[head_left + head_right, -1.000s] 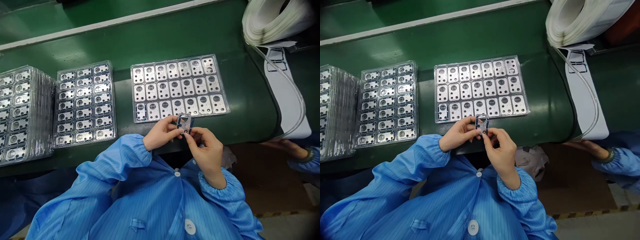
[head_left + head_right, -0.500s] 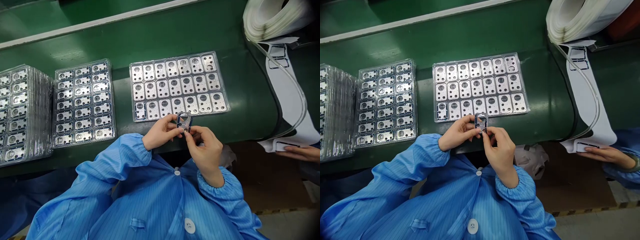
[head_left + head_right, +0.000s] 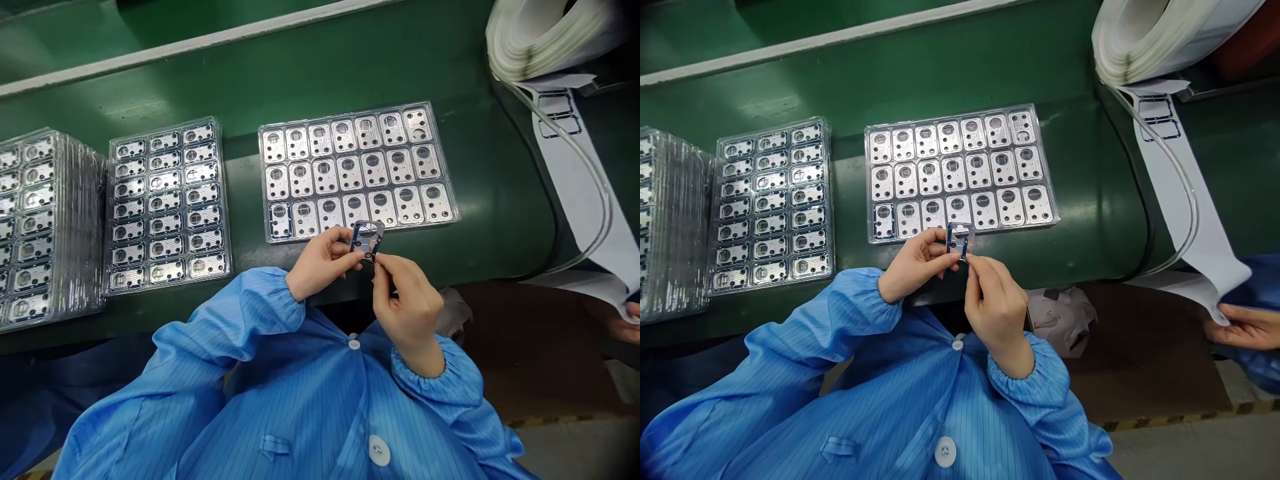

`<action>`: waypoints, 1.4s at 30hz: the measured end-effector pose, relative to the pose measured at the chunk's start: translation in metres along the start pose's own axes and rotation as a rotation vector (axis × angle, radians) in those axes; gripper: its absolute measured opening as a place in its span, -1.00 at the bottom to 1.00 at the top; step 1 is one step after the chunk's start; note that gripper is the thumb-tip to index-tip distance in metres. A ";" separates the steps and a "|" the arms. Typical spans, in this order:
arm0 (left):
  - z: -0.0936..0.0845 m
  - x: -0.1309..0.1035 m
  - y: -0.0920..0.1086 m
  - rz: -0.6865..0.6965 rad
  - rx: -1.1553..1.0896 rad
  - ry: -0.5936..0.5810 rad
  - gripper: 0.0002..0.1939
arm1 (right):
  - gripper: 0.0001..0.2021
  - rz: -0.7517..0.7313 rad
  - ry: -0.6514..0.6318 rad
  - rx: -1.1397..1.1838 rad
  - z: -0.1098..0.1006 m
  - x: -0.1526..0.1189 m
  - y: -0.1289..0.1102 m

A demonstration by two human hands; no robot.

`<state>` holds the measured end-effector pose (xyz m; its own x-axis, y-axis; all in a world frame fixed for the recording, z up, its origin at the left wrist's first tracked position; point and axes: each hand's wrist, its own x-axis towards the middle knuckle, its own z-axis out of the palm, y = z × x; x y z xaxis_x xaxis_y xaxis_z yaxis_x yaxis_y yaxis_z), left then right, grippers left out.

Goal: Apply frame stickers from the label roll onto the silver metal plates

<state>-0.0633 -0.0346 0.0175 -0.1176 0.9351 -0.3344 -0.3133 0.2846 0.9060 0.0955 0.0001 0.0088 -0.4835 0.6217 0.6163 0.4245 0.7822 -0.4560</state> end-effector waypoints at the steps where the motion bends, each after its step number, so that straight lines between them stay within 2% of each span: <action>1: 0.001 0.000 -0.001 0.007 -0.004 0.013 -0.68 | -0.76 -0.013 -0.004 -0.008 -0.001 -0.001 0.000; 6: 0.004 0.000 -0.004 0.055 -0.034 0.065 -0.68 | -0.66 -0.032 -0.037 -0.038 -0.001 -0.004 -0.005; 12: 0.006 0.000 -0.007 0.094 -0.062 0.096 -0.67 | -0.70 0.059 -0.068 -0.027 -0.004 -0.004 -0.011; 21: 0.006 0.001 -0.007 0.084 -0.042 0.081 -0.71 | -0.73 0.159 -0.083 -0.021 -0.007 0.001 0.002; 29: 0.007 -0.001 -0.004 0.069 -0.030 0.076 -0.74 | -0.72 0.099 -0.060 -0.017 -0.004 0.000 0.005; 36: 0.004 -0.002 -0.002 0.039 -0.079 0.049 -0.67 | -0.61 -0.032 -0.030 -0.348 0.002 -0.007 0.016; 42: 0.004 -0.003 -0.001 0.055 -0.120 0.020 -0.60 | -0.56 -0.024 0.005 -0.400 0.005 -0.004 0.023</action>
<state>-0.0589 -0.0368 0.0187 -0.1560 0.9437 -0.2917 -0.4159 0.2051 0.8860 0.1035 0.0159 -0.0069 -0.4932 0.6027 0.6273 0.6786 0.7177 -0.1560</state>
